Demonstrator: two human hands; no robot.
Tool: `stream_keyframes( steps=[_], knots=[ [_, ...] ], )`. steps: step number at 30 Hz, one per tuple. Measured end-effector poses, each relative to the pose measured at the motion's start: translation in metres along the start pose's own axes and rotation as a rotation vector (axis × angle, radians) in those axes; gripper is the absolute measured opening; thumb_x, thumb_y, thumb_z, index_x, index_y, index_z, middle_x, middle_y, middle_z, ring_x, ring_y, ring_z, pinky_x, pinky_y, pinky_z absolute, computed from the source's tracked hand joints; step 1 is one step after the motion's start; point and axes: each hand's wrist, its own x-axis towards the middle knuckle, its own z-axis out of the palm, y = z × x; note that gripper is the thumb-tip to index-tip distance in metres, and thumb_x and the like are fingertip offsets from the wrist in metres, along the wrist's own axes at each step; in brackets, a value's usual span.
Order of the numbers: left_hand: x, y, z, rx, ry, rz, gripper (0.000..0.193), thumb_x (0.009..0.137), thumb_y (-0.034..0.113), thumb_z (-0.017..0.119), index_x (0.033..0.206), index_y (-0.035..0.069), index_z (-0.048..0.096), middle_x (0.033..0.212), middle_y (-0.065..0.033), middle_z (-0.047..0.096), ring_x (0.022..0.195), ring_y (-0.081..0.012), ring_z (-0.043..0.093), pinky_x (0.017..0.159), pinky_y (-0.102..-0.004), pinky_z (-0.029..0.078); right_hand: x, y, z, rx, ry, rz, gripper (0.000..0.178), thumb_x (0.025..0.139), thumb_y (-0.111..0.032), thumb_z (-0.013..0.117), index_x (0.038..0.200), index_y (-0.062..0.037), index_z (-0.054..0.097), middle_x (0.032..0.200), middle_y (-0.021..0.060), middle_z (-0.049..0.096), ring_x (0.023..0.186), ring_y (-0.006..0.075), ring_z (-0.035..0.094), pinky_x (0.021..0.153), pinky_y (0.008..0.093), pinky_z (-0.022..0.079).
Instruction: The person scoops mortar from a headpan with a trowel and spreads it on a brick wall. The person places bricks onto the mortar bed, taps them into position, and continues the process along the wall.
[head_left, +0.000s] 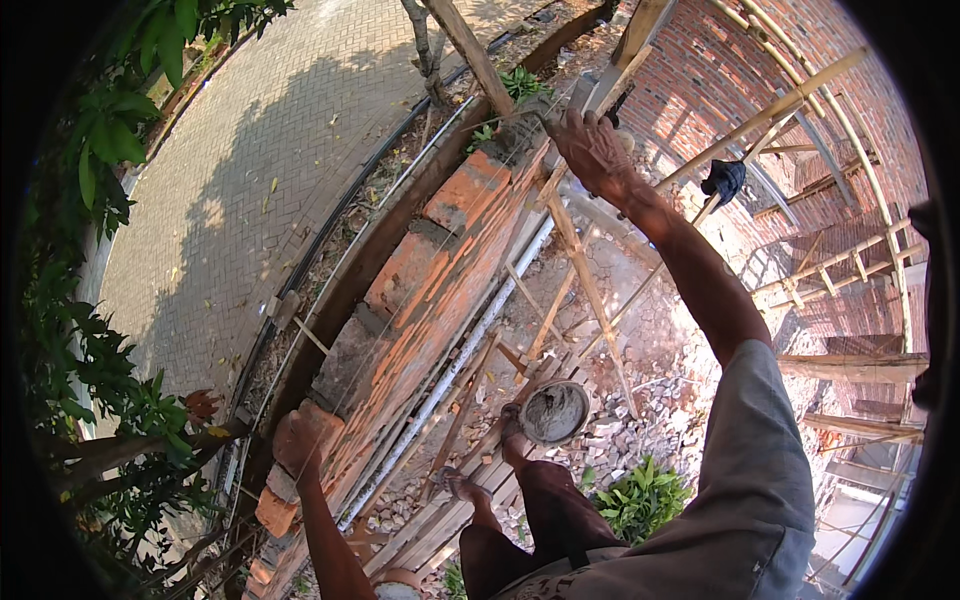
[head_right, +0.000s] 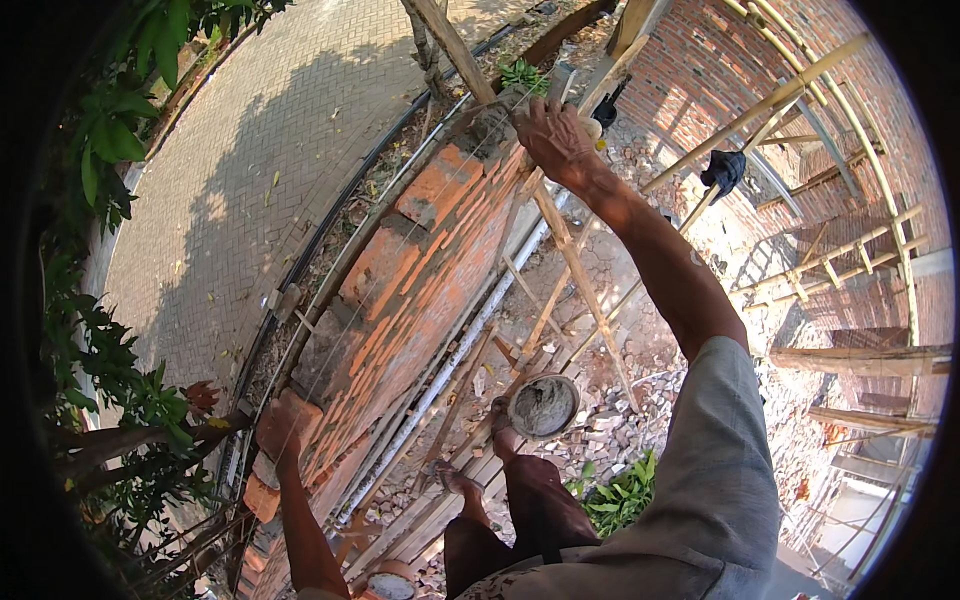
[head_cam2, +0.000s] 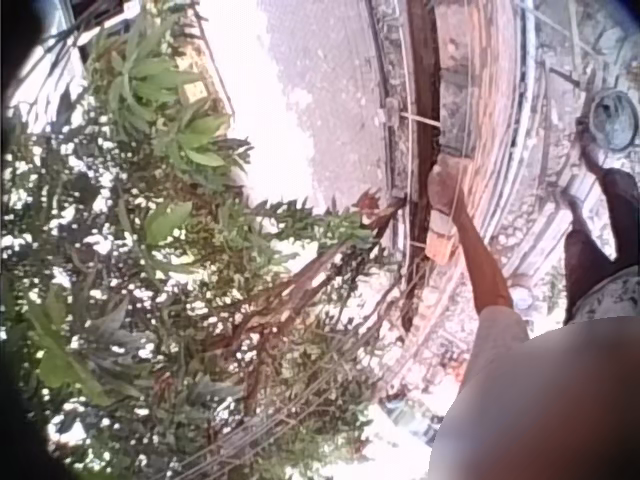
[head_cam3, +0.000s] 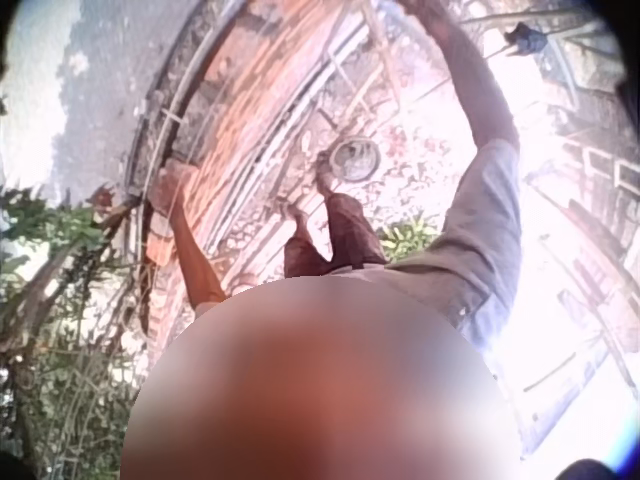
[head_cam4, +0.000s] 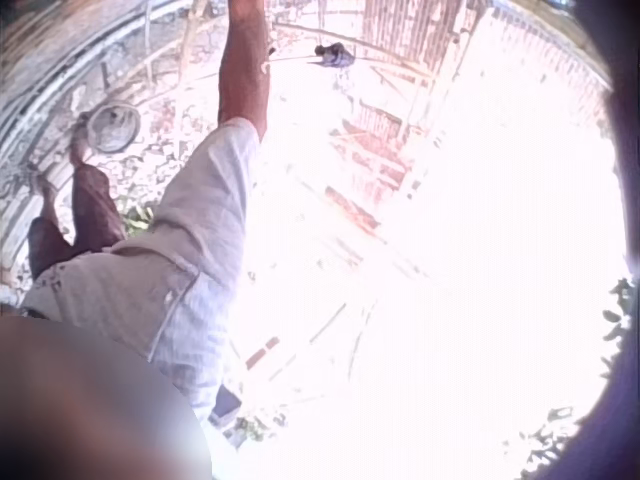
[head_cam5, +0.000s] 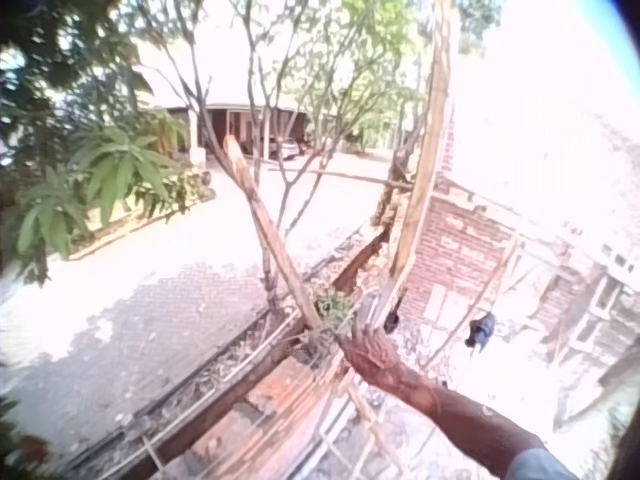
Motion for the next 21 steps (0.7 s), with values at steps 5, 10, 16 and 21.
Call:
stream_keyframes(
  steps=[5, 10, 16, 21],
  knots=[
    [0.002, -0.003, 0.003, 0.016, 0.105, 0.073, 0.047, 0.099, 0.040, 0.042, 0.106, 0.000, 0.065, 0.100, -0.0229, 0.065, 0.090, -0.0386, 0.063, 0.078, -0.0457, 0.048, -0.053, -0.016, 0.016, 1.242, 0.093, 0.797, 0.026, 0.094, -0.029, 0.057, 0.102, -0.0041, 0.057, 0.068, 0.0079, 0.058, 0.056, 0.0213, 0.057, 0.047, 0.0370, 0.046],
    [-0.002, 0.004, 0.000, 0.054, 0.054, 0.080, 0.049, 0.099, 0.042, 0.042, 0.103, -0.001, 0.065, 0.094, -0.0227, 0.065, 0.085, -0.0400, 0.062, 0.074, -0.0470, 0.047, -0.074, -0.047, 0.070, 2.435, -0.085, 1.482, 0.039, 0.101, -0.044, 0.041, 0.102, -0.0079, 0.055, 0.066, 0.0000, 0.051, 0.046, 0.0126, 0.049, 0.039, 0.0277, 0.046],
    [0.011, -0.052, 0.015, 0.318, 0.071, 0.283, 0.051, 0.099, 0.044, 0.040, 0.102, 0.000, 0.066, 0.088, -0.0199, 0.065, 0.078, -0.0392, 0.063, 0.069, -0.0492, 0.046, -0.070, -0.124, 0.082, 2.482, -0.084, 1.163, 0.038, 0.101, -0.043, 0.040, 0.103, -0.0074, 0.054, 0.065, 0.0002, 0.050, 0.050, 0.0127, 0.049, 0.044, 0.0291, 0.044],
    [0.026, -0.099, 0.033, 0.238, 0.023, 0.159, 0.045, 0.100, 0.039, 0.043, 0.112, 0.001, 0.064, 0.096, -0.0187, 0.066, 0.084, -0.0365, 0.065, 0.074, -0.0478, 0.050, -0.148, -0.199, 0.044, 2.322, -0.240, 1.123, 0.036, 0.102, -0.039, 0.043, 0.109, -0.0061, 0.057, 0.069, -0.0006, 0.055, 0.051, 0.0091, 0.050, 0.046, 0.0264, 0.045]
  ],
)
